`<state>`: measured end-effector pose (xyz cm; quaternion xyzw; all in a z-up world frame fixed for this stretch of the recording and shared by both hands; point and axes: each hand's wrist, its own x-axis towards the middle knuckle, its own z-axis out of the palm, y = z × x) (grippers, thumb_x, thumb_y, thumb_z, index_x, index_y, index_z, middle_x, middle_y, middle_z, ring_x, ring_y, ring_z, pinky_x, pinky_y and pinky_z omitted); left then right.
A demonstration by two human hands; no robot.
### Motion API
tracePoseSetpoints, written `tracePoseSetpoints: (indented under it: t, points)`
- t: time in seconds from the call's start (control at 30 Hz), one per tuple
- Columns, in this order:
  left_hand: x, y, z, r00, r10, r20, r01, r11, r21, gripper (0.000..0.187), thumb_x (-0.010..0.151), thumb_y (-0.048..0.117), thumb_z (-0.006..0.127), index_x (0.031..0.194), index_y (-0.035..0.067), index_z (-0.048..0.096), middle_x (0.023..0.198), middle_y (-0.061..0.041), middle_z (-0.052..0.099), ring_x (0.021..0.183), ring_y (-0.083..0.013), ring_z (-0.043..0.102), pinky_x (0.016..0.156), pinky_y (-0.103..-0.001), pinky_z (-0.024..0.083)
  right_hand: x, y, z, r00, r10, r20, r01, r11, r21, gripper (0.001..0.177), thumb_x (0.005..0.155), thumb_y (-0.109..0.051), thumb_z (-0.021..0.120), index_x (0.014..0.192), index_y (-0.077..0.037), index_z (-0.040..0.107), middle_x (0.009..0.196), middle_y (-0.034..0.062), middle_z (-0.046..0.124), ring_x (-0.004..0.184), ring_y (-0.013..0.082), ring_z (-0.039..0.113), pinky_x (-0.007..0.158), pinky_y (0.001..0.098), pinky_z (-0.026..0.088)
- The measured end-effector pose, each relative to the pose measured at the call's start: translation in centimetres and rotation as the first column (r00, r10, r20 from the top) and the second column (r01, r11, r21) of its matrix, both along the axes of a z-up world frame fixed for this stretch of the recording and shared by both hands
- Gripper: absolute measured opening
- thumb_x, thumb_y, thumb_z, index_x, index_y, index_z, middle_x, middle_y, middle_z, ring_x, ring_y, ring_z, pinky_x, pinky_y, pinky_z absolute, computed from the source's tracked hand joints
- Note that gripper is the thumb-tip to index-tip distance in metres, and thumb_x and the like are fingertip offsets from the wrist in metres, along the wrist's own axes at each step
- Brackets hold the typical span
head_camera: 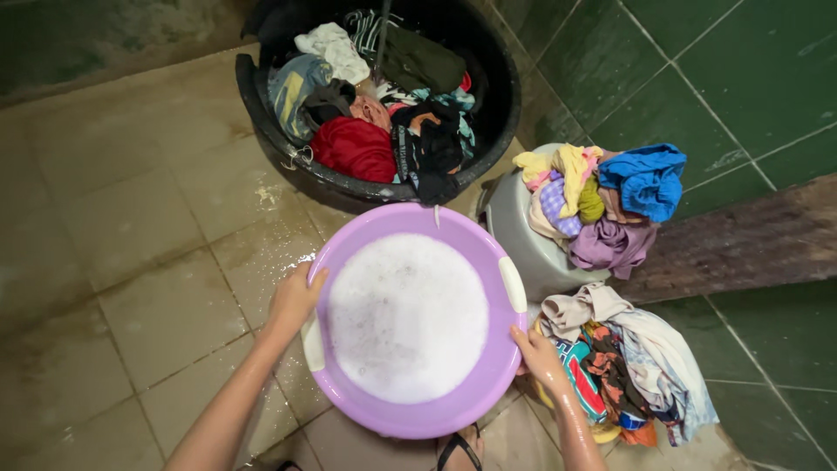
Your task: The person washes various garments by hand in a purple basin filled with soapy water, then rinses them under running tap water in a black tub. They handle shirts, pants, and other items one by one, scrubbing and wringing them before transferring them between basins.
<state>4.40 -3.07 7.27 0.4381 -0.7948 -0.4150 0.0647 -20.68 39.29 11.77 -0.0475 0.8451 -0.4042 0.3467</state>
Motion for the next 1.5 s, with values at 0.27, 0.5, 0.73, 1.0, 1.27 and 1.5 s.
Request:
tracePoseSetpoints:
  t: [0.27, 0.5, 0.73, 1.0, 1.27, 1.5]
  points:
    - [1.2, -1.9, -4.4, 0.986, 0.085, -0.144, -0.091, 0.995, -0.033, 0.052, 0.096, 0.047, 0.057, 0.114, 0.001, 0.072, 0.096, -0.031, 0.071, 0.092, -0.0486, 0.07, 0.08, -0.052, 0.054, 4.6, -2.3, 3.1, 0.909, -0.324, 0.264, 0.409, 0.819, -0.403, 0.027, 0.092, -0.023, 0.061, 0.09, 0.001, 0.071, 0.077, 0.0048, 0.074, 0.06, 0.0102, 0.067, 0.054, 0.0247, 0.054]
    - [1.4, 2.6, -2.4, 1.0, 0.005, 0.0, -0.004, 0.778, 0.628, 0.065, 0.099, 0.054, 0.059, 0.109, -0.008, 0.073, 0.101, -0.029, 0.076, 0.098, -0.0331, 0.075, 0.086, -0.049, 0.056, 4.8, -8.7, 13.6, 0.983, 0.07, 0.168, 0.03, 0.848, -0.529, 0.021, 0.095, -0.016, 0.067, 0.081, -0.001, 0.065, 0.057, 0.0048, 0.062, 0.038, 0.0097, 0.048, 0.035, 0.023, 0.036]
    - [1.8, 2.5, -2.5, 0.939, 0.186, -0.288, 0.184, 0.435, 0.881, 0.058, 0.097, 0.049, 0.059, 0.113, -0.006, 0.07, 0.106, -0.026, 0.074, 0.102, -0.0325, 0.072, 0.089, -0.048, 0.055, 10.5, -18.5, 20.2, 0.943, 0.327, 0.056, -0.285, 0.885, -0.369, 0.018, 0.086, -0.012, 0.074, 0.078, 0.004, 0.069, 0.055, 0.0105, 0.067, 0.039, 0.014, 0.059, 0.04, 0.0271, 0.047]
    - [3.2, 3.9, -4.5, 0.812, 0.463, -0.356, 0.185, 0.374, 0.909, 0.051, 0.096, 0.043, 0.06, 0.118, -0.003, 0.067, 0.111, -0.023, 0.071, 0.107, -0.0317, 0.069, 0.092, -0.047, 0.054, 17.5, -29.1, 26.2, 0.782, 0.621, -0.052, -0.608, 0.741, -0.286, 0.043, 0.084, -0.021, 0.085, 0.067, 0.002, 0.053, 0.052, 0.0091, 0.063, 0.045, 0.0145, 0.061, 0.041, 0.03, 0.052]
    - [6.7, 2.3, -5.0, 0.626, 0.708, -0.328, 0.176, 0.282, 0.943, 0.047, 0.095, 0.038, 0.061, 0.123, 0.0, 0.063, 0.117, -0.02, 0.067, 0.112, -0.031, 0.066, 0.096, -0.046, 0.053, 26.2, -34.4, 29.8, 0.243, 0.829, -0.504, -0.937, 0.336, 0.101, 0.034, 0.077, -0.032, 0.08, 0.069, -0.002, 0.065, 0.06, 0.0141, 0.067, 0.055, 0.0315, 0.069, 0.051, 0.0406, 0.054]
    - [12.0, -2.3, -5.9, 0.375, 0.877, -0.301, 0.1, 0.285, 0.953, 0.045, 0.093, 0.033, 0.061, 0.128, 0.003, 0.06, 0.122, -0.017, 0.065, 0.116, -0.0304, 0.064, 0.099, -0.045, 0.053, 31.7, -36.1, 30.5, 0.039, 0.761, -0.648, -0.985, 0.14, 0.104, 0.026, 0.084, -0.027, 0.074, 0.075, -0.005, 0.063, 0.067, 0.0142, 0.066, 0.061, 0.0376, 0.066, 0.059, 0.0466, 0.053]
